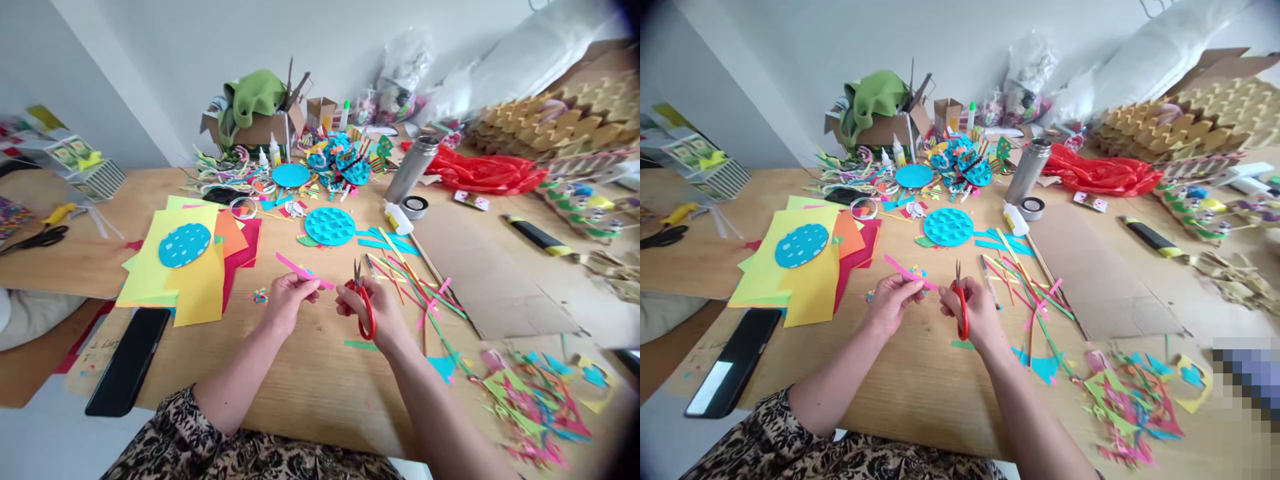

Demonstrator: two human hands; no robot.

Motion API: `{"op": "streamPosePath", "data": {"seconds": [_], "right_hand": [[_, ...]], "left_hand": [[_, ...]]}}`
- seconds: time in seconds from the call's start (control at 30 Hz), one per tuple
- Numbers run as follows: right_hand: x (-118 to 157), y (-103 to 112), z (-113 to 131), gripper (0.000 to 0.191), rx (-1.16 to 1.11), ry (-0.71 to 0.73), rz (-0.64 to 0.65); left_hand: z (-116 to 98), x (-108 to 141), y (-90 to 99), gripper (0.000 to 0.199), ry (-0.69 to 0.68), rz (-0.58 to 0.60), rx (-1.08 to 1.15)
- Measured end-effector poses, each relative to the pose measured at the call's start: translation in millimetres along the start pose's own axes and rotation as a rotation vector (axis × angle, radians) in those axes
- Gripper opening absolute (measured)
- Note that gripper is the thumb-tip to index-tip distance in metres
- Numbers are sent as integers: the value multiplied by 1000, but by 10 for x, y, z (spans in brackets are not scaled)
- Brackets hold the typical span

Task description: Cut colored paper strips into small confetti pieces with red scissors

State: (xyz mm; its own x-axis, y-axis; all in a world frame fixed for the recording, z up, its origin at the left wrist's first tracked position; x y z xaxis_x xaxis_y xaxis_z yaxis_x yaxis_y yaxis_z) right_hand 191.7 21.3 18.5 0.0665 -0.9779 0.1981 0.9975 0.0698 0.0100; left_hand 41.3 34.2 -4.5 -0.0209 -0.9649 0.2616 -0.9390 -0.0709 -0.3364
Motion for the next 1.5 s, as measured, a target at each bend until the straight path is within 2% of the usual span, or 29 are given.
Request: {"op": "streamPosePath", "data": {"seconds": [0.17,0.27,0.47,0.6,0.7,0.93,1.03,1.33,1.5], "right_hand": [[-175,-371,-1,40,-33,-43,127],[-180,-483,-94,44,-7,-44,176],[-117,-490,-158,45,53,-77,281],[-52,-423,-156,46,50,-75,259],[73,-306,-176,45,31,-65,194],[552,62,-244,43,-13,-126,-29],[700,190,-253,43,4,-138,-122],[889,330,-374,48,-7,-197,-232],[932,350,-465,46,30,-195,-215]], "left_hand": [[-49,-115,188,15,-3,-91,169],[-20,-139,244,16,-5,-92,238],[-3,-134,291,18,9,-114,270],[2,-105,250,20,48,-113,261],[13,-63,116,19,95,-82,248],[79,100,-536,16,231,135,204],[161,166,-711,17,267,171,210],[350,342,-871,16,359,139,168],[437,374,-897,17,408,121,159]]}}
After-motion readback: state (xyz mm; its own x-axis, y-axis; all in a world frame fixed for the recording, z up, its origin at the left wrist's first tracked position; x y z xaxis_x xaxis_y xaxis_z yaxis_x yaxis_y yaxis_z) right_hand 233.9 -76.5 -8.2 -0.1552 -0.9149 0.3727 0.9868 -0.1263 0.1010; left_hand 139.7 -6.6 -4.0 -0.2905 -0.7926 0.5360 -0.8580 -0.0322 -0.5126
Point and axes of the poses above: each hand's wrist, its own x-axis away from the middle knuckle, its own y-axis out of the back of the hand, z = x × y, the point moved 5 cm from there along -x, towards the middle knuckle, and after that the axes turned 4 degrees about y, right-handed, at the moved point
